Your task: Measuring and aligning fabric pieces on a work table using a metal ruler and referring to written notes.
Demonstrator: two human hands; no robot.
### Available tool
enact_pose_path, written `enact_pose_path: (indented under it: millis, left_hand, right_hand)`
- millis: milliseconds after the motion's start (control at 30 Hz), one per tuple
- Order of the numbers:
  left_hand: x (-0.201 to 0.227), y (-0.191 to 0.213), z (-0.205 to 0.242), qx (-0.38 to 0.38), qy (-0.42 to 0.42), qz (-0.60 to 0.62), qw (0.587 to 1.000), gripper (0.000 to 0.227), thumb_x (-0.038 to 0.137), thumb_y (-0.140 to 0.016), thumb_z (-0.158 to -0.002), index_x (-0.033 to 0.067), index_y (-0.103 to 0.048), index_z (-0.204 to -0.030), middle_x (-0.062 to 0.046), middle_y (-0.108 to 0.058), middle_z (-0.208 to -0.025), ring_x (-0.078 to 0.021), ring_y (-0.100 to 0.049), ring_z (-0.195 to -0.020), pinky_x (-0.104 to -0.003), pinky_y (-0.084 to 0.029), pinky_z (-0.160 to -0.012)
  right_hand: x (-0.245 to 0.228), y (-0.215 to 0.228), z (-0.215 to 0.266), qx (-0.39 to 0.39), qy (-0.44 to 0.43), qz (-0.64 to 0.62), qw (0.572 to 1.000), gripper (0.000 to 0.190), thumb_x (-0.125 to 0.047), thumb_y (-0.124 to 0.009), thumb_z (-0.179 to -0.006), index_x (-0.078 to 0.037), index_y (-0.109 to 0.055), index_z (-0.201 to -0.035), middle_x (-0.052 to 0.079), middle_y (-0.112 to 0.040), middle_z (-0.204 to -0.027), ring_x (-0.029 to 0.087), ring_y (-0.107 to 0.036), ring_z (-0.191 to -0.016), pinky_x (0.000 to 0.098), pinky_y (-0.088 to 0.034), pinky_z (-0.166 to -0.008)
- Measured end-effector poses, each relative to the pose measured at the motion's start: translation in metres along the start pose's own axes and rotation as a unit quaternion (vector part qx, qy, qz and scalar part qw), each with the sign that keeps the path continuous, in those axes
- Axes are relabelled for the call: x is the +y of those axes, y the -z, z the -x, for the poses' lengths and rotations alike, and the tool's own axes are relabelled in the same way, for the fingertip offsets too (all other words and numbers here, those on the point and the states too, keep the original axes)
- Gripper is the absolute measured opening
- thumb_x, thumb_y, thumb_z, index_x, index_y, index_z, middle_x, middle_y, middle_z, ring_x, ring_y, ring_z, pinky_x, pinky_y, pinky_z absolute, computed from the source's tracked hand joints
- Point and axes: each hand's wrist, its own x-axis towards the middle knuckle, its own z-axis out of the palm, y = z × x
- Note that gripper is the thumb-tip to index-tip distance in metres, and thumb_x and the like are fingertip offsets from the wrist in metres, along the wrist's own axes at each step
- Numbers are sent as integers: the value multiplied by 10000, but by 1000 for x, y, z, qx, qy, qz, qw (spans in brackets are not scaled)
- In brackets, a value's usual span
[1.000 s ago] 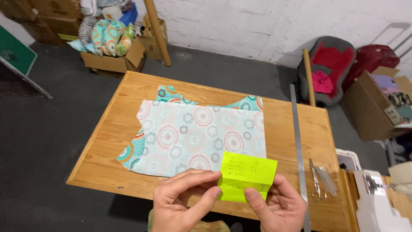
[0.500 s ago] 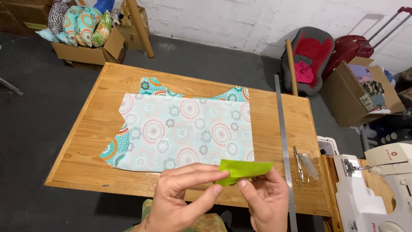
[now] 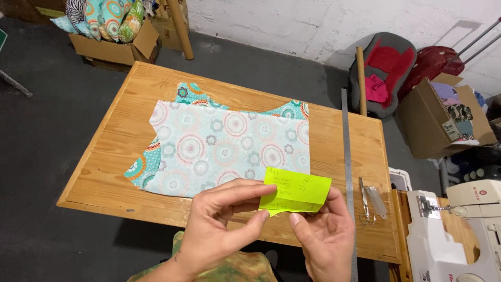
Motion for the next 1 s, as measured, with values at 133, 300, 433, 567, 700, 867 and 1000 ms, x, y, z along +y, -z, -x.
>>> enact_pose_path:
  millis: [133,300,433,567,700,867,1000]
  left_hand:
    - [8,1,2,-35,-5,-11,999,375,-52,-717,-834,40,-751,-1196,-112,-744,-1158,-178,-721,-1100,-292,-653,-966]
    - [14,1,6,-60,-26,-32,997,407,-34,-697,-831,59,-733,-1225,-119,-742,-1197,-171,-726,-1096,-269,-655,-930]
    - [12,-2,5,-59,-52,-57,995,412,-16,-701,-850,42,-714,-1258,-120,-714,-1208,-166,-687,-1122,-249,-583,-941]
    - [10,-7,7,-7,-185,-209,960,381,151,-747,-903,69,-691,-1271,-151,-587,-1313,-272,-642,-1244,-374,-539,-1100]
    - [-4,-7,10,-50,-2,47,998,468,139,-671,-963,-10,-600,-1401,-107,-671,-1379,-167,-612,-1256,-318,-497,-1083]
    - [-3,6,3,47,107,49,992,354,204,-676,-942,23,-757,-1235,24,-760,-1017,-43,-629,-860,-238,-603,-620]
    - [-5,6,5,38,92,99,990,352,134,-682,-939,-27,-699,-1251,-106,-813,-1034,-115,-743,-855,-234,-631,-600]
  right_hand:
    - [-2,0,3,3,5,-1,1000,501,104,-720,-787,39,-558,-1257,184,-686,-1150,256,-681,-1038,385,-587,-953]
    - [-1,4,7,13,27,18,999,456,86,-740,-785,20,-580,-1206,146,-705,-1076,220,-693,-973,325,-573,-919]
    - [5,-7,12,46,60,49,996,508,89,-735,-776,32,-558,-1248,171,-721,-1078,217,-713,-940,316,-586,-899]
    - [5,-26,18,142,301,319,888,218,-89,-785,-815,-38,-683,-1001,107,-720,-958,225,-697,-897,266,-560,-788]
    - [-6,-43,11,-34,434,457,776,339,-163,-819,-855,-142,-729,-1180,159,-704,-1308,271,-696,-1139,404,-498,-978]
    - [-5,-41,23,37,352,355,865,169,-33,-715,-826,-129,-734,-964,150,-667,-1272,251,-678,-1168,375,-524,-1103]
    - [-5,-22,13,35,137,187,972,271,20,-774,-804,-15,-722,-1068,174,-714,-1228,183,-709,-901,261,-626,-780]
